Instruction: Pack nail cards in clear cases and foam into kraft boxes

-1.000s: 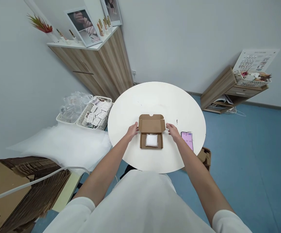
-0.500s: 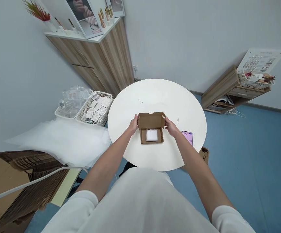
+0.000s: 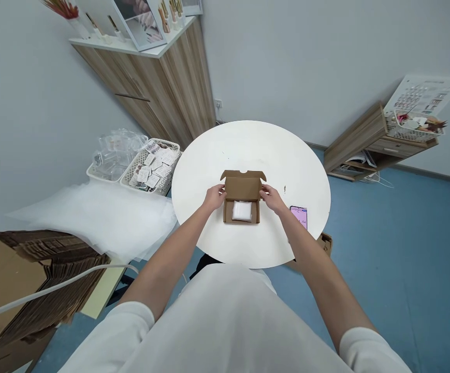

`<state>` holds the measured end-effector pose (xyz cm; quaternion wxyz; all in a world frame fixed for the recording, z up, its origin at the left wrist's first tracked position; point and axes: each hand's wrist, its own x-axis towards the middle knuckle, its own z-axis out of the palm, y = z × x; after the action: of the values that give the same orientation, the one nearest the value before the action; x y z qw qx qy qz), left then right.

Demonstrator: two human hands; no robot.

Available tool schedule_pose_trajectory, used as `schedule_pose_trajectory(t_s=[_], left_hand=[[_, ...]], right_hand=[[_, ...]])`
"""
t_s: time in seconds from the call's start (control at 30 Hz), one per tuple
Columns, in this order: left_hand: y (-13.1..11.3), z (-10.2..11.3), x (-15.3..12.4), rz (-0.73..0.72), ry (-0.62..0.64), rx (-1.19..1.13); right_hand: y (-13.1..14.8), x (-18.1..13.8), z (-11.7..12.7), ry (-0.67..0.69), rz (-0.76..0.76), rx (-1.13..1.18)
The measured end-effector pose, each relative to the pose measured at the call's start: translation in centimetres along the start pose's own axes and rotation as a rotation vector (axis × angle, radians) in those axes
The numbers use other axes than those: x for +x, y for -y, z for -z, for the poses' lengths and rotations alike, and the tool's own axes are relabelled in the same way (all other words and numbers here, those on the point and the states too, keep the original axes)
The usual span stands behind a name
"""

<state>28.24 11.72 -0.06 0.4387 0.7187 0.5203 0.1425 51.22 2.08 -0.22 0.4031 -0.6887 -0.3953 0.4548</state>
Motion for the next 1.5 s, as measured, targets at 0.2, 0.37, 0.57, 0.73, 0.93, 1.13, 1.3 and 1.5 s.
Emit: schedule_pose_trajectory(t_s=[0.2, 0.37, 0.57, 0.73, 0.93, 1.13, 1.3, 1.5], left_hand=[[-0.4, -0.5, 0.4, -0.064, -0.101, 0.02], [0.7, -1.0, -1.7, -0.081, -0.053, -0.047], [1.9, -0.9, -3.8, -0.012, 0.082, -0.295], [2.9, 0.3, -4.8, 0.086, 0.217, -0.515], [3.5, 0.9, -6.0, 0.205, 0.34, -0.605], [3.1, -0.9, -6.8, 0.222, 0.197, -0.208], [3.2, -2.6, -7.5, 0.208, 0.09, 0.061], [3.9, -3.4, -7.9, 0.216, 0.065, 0.298]], right_hand=[[-0.3, 0.1, 0.0, -0.046, 0.05, -0.038], [-1.0, -2.1, -0.1, 0.032, 0.086, -0.03], [-1.9, -4.7, -0.3, 0.106, 0.096, 0.026], [-1.9, -6.6, 0.1, 0.169, 0.02, 0.135], [-1.6, -8.2, 0.3, 0.222, -0.113, 0.163], [-3.2, -9.2, -1.6, 0.104, -0.107, -0.088], [-5.2, -9.8, -4.0, -0.108, -0.108, -0.277], [-6.6, -10.3, -5.7, -0.229, -0.108, -0.392]])
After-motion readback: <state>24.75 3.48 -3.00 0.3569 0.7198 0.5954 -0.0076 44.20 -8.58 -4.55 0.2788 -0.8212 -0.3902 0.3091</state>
